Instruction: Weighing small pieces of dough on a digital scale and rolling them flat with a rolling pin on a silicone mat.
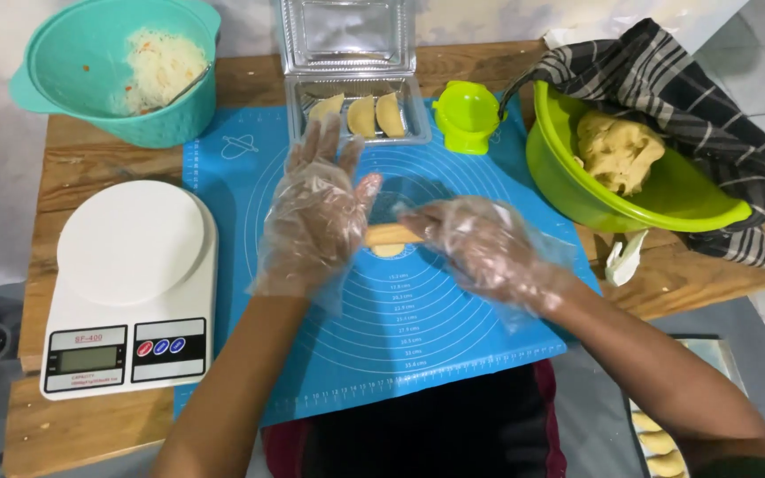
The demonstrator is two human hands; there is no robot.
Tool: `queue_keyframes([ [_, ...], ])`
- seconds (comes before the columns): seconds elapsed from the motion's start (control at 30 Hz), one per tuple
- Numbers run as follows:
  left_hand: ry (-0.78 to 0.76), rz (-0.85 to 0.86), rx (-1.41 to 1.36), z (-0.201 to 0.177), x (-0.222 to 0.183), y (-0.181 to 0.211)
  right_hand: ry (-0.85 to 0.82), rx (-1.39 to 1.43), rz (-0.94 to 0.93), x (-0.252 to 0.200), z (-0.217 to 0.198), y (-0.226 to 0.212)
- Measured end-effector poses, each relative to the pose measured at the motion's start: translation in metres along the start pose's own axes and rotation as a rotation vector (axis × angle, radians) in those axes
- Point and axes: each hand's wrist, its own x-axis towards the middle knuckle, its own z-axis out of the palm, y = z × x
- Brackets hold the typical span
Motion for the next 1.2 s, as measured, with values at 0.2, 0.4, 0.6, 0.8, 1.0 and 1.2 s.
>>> queue_keyframes([
  [0.2, 0.095, -0.065, 0.016, 0.016, -0.012, -0.006, -0.119, 0.157, 0.052, 0.026, -0.002, -0.008],
  [0.4, 0.245, -0.108, 0.179, 0.008, -0.003, 0.0, -0.134, 0.206, 0.453, 0.05, -0.002, 0.005],
  [0.6, 0.09, -0.15, 0.015, 0.006, 0.011, -0.013, 0.04, 0.236, 0.506, 0.067, 0.014, 0.015],
  [0.8, 0.018, -0.31, -0.005, 0.005, 0.016, -0.011, 0.1, 0.1, 0.277, 0.062, 0.037, 0.045],
  [1.0, 0.068, -0.262, 0.073, 0.024, 0.005, -0.011, 0.141, -0.098, 0.161, 0.044, 0.052, 0.05],
  [1.2, 0.168, -0.167, 0.093, 0.029, -0.012, -0.007, 0.209, 0.047, 0.235, 0.03, 0.045, 0.029],
])
